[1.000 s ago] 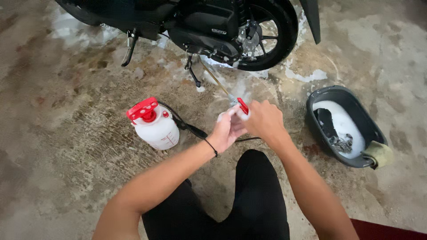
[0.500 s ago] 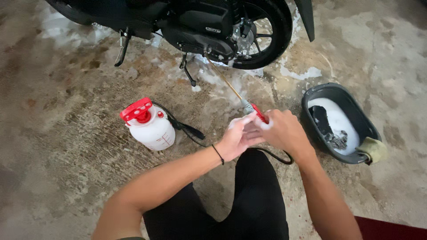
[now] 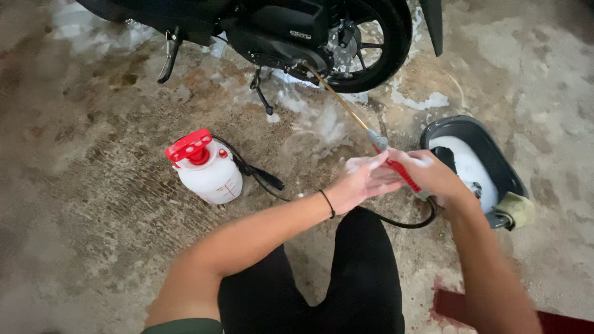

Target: The person uses a pressure washer to spray soapy water onto the rear wheel and engine area of a black motorcycle. They move the nozzle around to cover different parts of the lower vehicle, including the chain and tire, while kneeling on the floor.

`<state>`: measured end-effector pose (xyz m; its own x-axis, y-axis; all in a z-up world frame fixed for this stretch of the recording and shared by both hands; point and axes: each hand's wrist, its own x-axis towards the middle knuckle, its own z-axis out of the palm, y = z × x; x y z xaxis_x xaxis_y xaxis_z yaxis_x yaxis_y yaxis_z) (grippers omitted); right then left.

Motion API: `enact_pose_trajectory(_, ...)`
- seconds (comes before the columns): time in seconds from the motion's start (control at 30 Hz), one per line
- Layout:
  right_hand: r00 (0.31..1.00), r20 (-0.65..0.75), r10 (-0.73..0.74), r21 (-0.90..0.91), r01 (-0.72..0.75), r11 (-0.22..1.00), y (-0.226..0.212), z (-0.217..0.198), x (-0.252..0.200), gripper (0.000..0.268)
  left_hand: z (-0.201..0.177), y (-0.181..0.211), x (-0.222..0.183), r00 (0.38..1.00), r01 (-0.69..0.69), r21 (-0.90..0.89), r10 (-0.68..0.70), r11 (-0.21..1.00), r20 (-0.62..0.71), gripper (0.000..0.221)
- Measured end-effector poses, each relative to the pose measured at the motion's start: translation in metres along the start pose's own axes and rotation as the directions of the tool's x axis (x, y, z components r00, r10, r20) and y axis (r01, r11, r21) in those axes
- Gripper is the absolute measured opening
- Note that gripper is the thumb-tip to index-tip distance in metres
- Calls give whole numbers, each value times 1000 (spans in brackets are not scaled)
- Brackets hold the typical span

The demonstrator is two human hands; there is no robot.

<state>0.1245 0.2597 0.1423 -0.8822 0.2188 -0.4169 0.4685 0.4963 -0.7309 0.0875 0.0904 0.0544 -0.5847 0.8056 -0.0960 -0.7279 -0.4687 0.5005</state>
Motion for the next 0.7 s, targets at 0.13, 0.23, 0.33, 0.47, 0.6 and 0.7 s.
enact_pose_trajectory(0.13,951,-80,299,-40,-303,952,-2,-11,-7,61,2,-9,14,1000,-24,76,26,997,-17,35)
enact_pose_trajectory(0.23,970,-38,240,34,-238,971,-1,-14,-12,63,6,-15,18,998,-61,94,61,994,5,33)
enact_pose_trajectory(0.33,963,-30,269,73,-267,961,0,-19,-12,55,8,-13,19,998,-63,129,63,990,1,33)
enact_pose_trajectory(0.47,969,8,246,143,-245,959,-1,-24,-16,57,16,-8,15,997,-82,156,81,984,9,32)
enact_pose_trajectory(0.6,972,-5,235,139,-232,963,-4,-22,-18,55,19,-5,12,995,-99,142,97,985,24,32)
enact_pose_trajectory(0.7,973,1,231,117,-229,966,-8,-22,-19,54,19,-3,10,997,-82,138,81,987,17,30)
